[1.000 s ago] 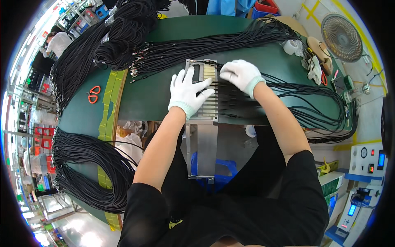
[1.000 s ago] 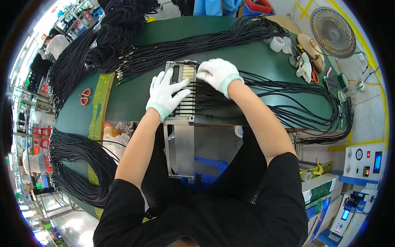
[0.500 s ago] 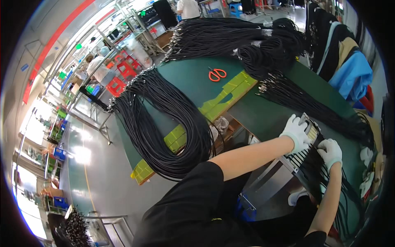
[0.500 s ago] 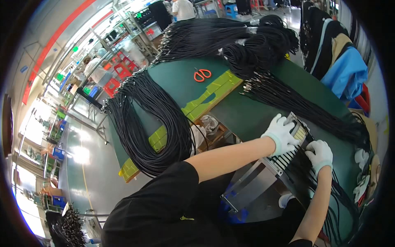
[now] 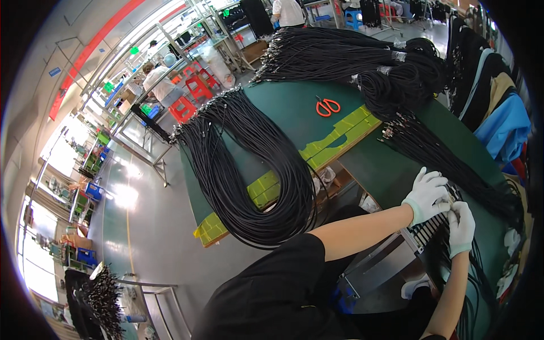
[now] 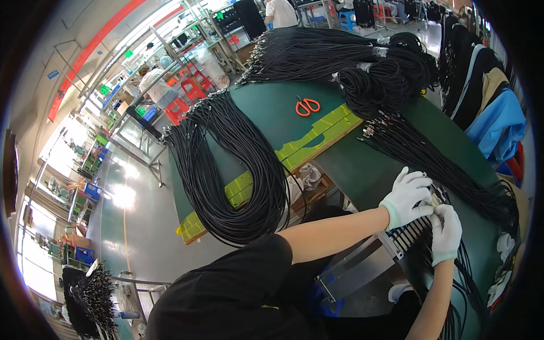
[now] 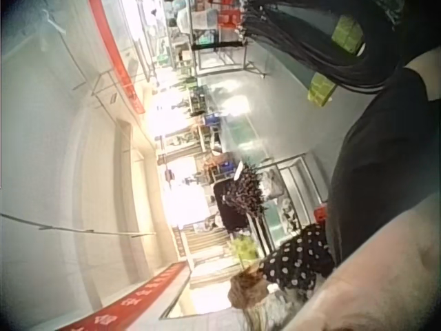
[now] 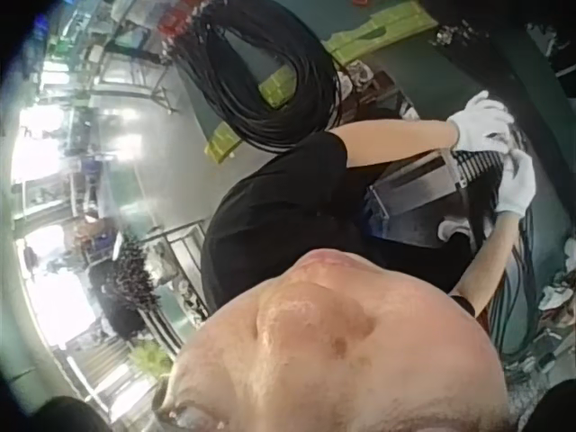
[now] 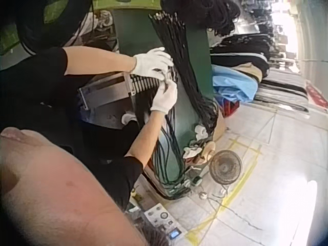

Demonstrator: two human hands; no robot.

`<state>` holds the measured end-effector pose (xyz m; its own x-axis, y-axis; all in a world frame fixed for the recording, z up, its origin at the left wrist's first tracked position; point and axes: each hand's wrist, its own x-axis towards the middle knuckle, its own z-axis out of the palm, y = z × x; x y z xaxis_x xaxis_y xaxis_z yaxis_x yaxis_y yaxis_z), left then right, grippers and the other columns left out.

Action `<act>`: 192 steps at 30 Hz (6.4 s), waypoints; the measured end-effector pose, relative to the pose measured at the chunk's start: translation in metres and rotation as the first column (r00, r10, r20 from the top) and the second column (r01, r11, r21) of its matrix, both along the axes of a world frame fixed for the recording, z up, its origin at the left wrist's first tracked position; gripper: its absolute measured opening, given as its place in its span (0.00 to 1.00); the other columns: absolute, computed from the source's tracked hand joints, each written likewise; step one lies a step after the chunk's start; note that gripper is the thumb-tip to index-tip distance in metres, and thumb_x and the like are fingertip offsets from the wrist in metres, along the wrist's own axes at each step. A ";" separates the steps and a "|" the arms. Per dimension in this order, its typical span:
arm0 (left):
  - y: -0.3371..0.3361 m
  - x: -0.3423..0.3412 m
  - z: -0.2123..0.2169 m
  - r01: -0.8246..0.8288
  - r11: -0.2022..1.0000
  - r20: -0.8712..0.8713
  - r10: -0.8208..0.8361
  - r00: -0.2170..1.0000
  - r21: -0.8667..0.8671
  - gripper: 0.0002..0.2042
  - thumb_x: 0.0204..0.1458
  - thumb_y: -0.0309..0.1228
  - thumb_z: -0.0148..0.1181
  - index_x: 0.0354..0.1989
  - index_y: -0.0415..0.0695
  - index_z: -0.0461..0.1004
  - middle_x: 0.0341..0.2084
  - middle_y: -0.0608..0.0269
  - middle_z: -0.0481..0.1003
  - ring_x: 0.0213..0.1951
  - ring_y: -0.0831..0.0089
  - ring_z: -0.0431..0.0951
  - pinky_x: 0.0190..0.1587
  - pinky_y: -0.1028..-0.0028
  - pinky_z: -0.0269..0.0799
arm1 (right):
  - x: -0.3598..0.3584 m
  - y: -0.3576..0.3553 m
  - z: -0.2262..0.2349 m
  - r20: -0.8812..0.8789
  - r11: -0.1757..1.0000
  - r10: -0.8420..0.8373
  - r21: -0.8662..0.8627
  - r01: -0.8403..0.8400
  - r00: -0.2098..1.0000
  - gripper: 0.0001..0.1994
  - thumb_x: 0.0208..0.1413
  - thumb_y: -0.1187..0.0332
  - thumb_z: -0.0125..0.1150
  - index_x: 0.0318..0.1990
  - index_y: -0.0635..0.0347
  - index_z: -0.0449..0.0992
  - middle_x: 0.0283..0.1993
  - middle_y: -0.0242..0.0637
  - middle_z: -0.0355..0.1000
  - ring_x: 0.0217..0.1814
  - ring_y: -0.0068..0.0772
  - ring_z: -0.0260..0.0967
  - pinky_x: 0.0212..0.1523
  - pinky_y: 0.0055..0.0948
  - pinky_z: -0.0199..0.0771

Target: The person inserts cables into the slots of a metal fixture by hand and slides the fixture cover shut. Afterwards, the person unscrews the cap of a glass bottle and handles the bottle.

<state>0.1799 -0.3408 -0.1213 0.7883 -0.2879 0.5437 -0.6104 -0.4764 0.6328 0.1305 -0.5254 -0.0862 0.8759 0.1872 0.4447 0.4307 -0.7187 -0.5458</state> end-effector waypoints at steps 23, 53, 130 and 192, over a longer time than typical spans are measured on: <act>0.007 0.010 0.004 -0.108 0.970 -0.186 0.068 0.980 -0.215 0.09 0.45 0.35 0.62 0.21 0.43 0.75 0.40 0.59 0.78 0.49 0.56 0.71 0.57 0.61 0.61 | -0.002 -0.035 -0.007 -0.189 0.986 -0.081 0.127 0.106 0.979 0.05 0.51 0.77 0.60 0.36 0.63 0.73 0.29 0.34 0.70 0.30 0.25 0.67 0.36 0.25 0.69; 0.033 0.025 -0.001 0.031 0.995 -0.346 0.005 0.938 0.098 0.15 0.60 0.45 0.48 0.43 0.54 0.80 0.46 0.69 0.78 0.52 0.67 0.74 0.67 0.61 0.50 | 0.007 -0.027 -0.004 0.021 0.929 -0.073 -0.362 0.076 0.997 0.05 0.53 0.64 0.60 0.33 0.51 0.78 0.31 0.36 0.75 0.37 0.45 0.70 0.43 0.39 0.68; 0.021 0.018 -0.009 0.097 0.995 -0.290 -0.090 0.953 0.012 0.13 0.59 0.41 0.52 0.41 0.48 0.81 0.43 0.61 0.79 0.49 0.59 0.74 0.56 0.65 0.66 | -0.011 -0.030 0.005 -0.073 0.906 -0.187 -0.398 0.144 0.980 0.10 0.56 0.59 0.53 0.30 0.50 0.78 0.29 0.39 0.76 0.38 0.46 0.72 0.43 0.42 0.70; 0.015 -0.007 0.024 0.075 0.997 -0.129 -0.078 0.989 -0.031 0.11 0.53 0.39 0.61 0.30 0.43 0.79 0.45 0.53 0.77 0.52 0.56 0.72 0.58 0.62 0.63 | -0.006 -0.035 0.013 -0.194 0.991 -0.066 -0.131 0.041 0.979 0.06 0.48 0.64 0.67 0.31 0.54 0.79 0.29 0.35 0.75 0.38 0.42 0.68 0.45 0.36 0.69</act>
<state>0.1724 -0.3262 -0.0974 0.8290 -0.3373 0.4460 -0.5561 -0.4141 0.7206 0.1248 -0.5602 -0.0730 0.9543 0.1812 0.2378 0.2827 -0.8057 -0.5205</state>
